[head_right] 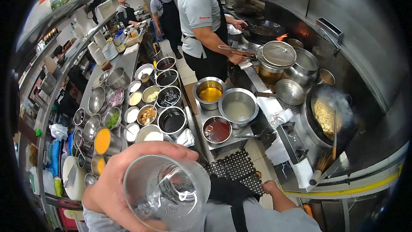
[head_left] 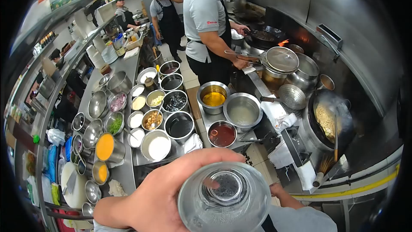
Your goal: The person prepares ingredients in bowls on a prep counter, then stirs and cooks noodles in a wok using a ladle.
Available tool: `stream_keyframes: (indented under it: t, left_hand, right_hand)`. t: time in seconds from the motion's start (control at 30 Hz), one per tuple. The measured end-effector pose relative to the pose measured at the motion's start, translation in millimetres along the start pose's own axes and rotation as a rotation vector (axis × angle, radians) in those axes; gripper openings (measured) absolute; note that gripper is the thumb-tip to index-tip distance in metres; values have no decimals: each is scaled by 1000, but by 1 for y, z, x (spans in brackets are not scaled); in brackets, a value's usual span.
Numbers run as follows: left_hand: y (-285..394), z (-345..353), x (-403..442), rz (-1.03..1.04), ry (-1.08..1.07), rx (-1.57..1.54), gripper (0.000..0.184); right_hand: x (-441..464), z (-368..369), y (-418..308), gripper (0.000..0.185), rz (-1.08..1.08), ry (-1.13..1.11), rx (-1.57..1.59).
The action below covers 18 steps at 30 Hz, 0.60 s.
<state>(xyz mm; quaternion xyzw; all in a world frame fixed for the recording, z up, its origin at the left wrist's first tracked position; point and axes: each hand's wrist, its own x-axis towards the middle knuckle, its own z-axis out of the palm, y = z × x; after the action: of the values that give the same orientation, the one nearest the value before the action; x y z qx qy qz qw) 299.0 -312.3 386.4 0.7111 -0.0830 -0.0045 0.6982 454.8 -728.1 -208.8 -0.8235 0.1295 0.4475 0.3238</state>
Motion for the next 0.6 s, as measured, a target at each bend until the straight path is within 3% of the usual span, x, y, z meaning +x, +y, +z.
stream_keyframes:
  t: [0.07,0.17,0.37,0.43,0.47,0.53,0.6]
  left_hand:
    - [2,0,2,-72,-36,98,95]
    - [1,0,1,-75,-30,142,95]
    - [-21,-8,-13,-15,15,118,94]
    - [-24,-10,-14,-12,24,143,93]
    - [-21,-8,-14,-20,15,126,93]
    - [-5,-2,-11,-91,85,141,93]
    - [-2,1,-10,-82,91,115,94]
  right_hand:
    - [11,-4,-15,27,-50,37,-111]
    - [26,0,-19,33,92,-4,-54]
    - [40,10,-49,41,7,-54,-305]
    - [45,14,-60,44,-151,-42,-405]
    - [66,13,-56,45,-332,-97,-620]
    - [70,10,-48,47,-494,-152,-813]
    - [53,13,-65,51,-255,20,-430]
